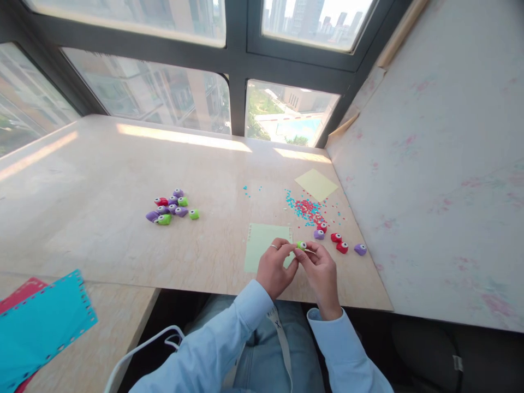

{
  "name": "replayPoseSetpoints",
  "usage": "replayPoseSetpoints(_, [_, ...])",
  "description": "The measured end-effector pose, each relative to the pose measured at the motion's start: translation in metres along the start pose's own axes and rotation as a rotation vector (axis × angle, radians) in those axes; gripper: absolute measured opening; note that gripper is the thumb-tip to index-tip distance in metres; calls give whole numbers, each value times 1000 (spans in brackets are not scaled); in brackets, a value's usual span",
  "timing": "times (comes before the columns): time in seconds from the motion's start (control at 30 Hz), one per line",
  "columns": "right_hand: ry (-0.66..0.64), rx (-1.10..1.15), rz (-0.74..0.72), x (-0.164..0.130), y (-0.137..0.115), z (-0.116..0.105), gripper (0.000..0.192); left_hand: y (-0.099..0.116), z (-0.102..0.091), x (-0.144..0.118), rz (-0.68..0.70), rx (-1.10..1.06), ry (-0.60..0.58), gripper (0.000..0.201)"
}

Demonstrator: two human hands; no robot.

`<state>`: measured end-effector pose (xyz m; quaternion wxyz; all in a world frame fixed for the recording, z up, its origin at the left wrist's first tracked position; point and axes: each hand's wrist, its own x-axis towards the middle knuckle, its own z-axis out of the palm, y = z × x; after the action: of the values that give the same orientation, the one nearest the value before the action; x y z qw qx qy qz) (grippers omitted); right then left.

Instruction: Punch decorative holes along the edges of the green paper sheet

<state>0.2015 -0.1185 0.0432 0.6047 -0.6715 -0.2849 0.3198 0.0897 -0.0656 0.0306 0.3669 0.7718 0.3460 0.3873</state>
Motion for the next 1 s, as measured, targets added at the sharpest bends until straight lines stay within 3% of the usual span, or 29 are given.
replayPoseSetpoints(0.1, [-39, -80, -30, 10, 3, -13, 46, -6, -7, 10, -75, -130, -110, 23])
replayPoseSetpoints(0.17, [-62, -172, -73, 18, 7, -24, 44, -12, -15, 22, -63, -103, -171, 21])
replayPoseSetpoints(0.33, [-62, -480, -249, 42, 20, -46, 40, -31, -31, 52, 32, 341, -219, 32])
replayPoseSetpoints(0.47, [-141, -606, -404, 55, 29, -46, 35, -47, -29, 55, 87, 508, -326, 44])
replayPoseSetpoints(0.7, [-174, -660, -520, 60, 38, -36, 32, -58, -24, 48, 165, 579, -292, 43])
replayPoseSetpoints(1.0, [-209, -596, -514, 63, 40, -31, 36, -57, -25, 48, 178, 576, -275, 42])
